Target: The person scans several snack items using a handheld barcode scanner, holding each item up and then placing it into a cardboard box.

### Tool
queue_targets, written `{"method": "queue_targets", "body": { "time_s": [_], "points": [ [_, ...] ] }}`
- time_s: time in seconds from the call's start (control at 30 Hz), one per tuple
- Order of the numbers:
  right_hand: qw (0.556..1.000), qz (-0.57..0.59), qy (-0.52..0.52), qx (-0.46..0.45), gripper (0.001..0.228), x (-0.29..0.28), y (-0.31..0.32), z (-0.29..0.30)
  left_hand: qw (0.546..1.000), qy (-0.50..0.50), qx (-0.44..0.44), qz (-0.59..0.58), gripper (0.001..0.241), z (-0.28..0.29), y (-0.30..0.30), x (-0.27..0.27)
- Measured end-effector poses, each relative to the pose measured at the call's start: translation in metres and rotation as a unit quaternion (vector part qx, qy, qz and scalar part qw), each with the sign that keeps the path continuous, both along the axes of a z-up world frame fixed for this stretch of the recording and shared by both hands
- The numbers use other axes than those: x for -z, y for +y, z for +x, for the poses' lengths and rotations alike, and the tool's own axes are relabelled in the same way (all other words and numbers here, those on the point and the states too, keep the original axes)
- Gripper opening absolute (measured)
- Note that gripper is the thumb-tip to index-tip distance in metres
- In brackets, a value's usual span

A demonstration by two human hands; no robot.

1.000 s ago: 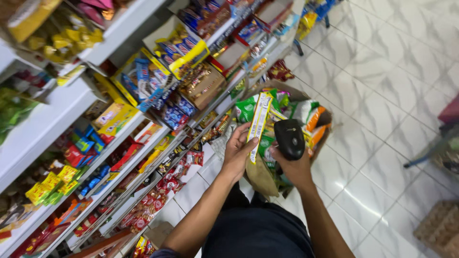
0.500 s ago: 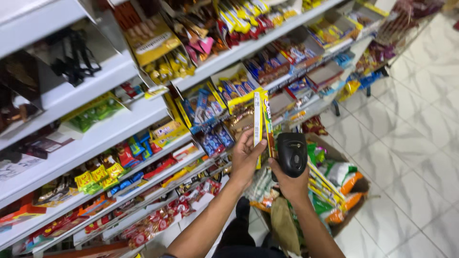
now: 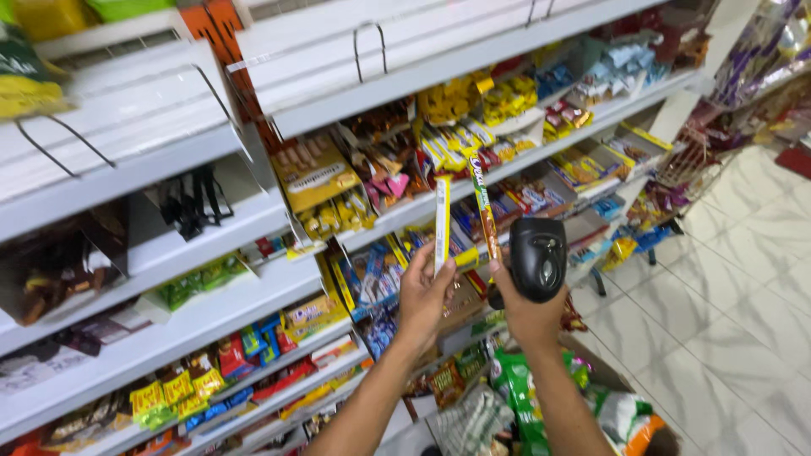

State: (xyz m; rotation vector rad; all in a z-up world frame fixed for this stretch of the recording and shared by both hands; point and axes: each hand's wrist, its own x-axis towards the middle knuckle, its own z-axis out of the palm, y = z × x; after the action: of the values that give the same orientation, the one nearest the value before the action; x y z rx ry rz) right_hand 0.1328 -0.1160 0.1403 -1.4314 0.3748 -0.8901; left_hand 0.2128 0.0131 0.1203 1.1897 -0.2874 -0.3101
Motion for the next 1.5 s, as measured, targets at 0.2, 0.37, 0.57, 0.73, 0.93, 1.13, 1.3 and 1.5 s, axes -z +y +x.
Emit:
{"method": "queue_targets", "body": {
  "time_s": [0.2, 0.37, 0.57, 0.73, 0.93, 1.13, 1.3, 1.5],
  "points": [
    [0.996, 0.015, -0.011, -0.089, 0.024, -0.041, -0.024, 0.054, 0.999, 0.034, 0.012, -0.039, 0.039, 0.020, 0.006, -0.001],
    [0.980, 0.117, -0.119, -0.106, 0.044, -0.054, -0.029, 0.072, 0.996, 0.054, 0.035, -0.061, 0.039, 0.029, 0.003, -0.008],
    [0.978, 0.137, -0.150, -0.036, 0.031, -0.030, -0.031, 0.084, 0.996, 0.041, 0.053, -0.066, 0.040, 0.036, -0.002, -0.013],
    [0.985, 0.128, -0.104, -0.042, 0.026, -0.022, -0.031, 0.108, 0.993, 0.055, 0.063, -0.085, 0.039, 0.040, -0.007, -0.014],
    [0.955, 0.206, -0.158, -0.140, 0.030, -0.033, -0.034, 0.117, 0.986, 0.106, 0.049, -0.118, 0.040, 0.041, -0.016, -0.014],
    [0.952, 0.208, -0.191, -0.119, 0.029, 0.013, -0.044, 0.117, 0.984, 0.114, 0.058, -0.125, 0.040, 0.040, -0.019, -0.013],
    [0.849, 0.269, -0.403, -0.210, 0.016, 0.072, -0.067, 0.123, 0.984, 0.104, 0.050, -0.133, 0.038, 0.040, -0.017, -0.011],
    [0.877, 0.269, -0.281, -0.281, 0.029, 0.054, -0.053, 0.134, 0.987, 0.083, 0.042, -0.132, 0.039, 0.041, -0.010, -0.012]
  ]
}}
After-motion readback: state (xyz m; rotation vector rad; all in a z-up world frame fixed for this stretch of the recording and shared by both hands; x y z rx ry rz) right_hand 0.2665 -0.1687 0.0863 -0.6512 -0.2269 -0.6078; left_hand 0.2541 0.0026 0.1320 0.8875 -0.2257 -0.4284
